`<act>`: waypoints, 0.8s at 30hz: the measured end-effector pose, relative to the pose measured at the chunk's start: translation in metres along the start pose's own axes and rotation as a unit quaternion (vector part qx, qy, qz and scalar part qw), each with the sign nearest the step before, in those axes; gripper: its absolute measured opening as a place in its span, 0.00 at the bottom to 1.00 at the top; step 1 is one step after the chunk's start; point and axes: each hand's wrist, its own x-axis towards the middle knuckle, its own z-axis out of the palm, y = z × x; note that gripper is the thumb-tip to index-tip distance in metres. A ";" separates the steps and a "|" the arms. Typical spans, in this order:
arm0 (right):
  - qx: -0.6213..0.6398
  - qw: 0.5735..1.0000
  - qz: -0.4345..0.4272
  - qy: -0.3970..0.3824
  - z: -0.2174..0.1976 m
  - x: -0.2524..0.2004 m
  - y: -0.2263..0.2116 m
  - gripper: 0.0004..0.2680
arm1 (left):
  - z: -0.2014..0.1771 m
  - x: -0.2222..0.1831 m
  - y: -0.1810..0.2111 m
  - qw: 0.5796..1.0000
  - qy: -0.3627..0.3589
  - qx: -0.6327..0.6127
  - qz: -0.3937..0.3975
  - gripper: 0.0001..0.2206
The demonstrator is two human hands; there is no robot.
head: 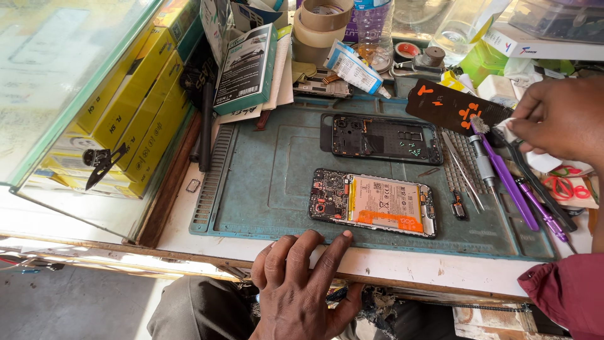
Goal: The person works on a disassembled smartphone, using a purple plastic pry tool to lift and remove the battery from the device's chassis. They also use a spray bottle to apply liquid to the battery area and a white cloth to wipe the internal components. The person handles the battery and the phone casing throughout the process.
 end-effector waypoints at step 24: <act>0.390 0.845 -0.329 -0.162 0.004 -0.064 -0.121 0.07 | 0.001 -0.001 0.000 1.000 -0.001 0.004 0.002 0.32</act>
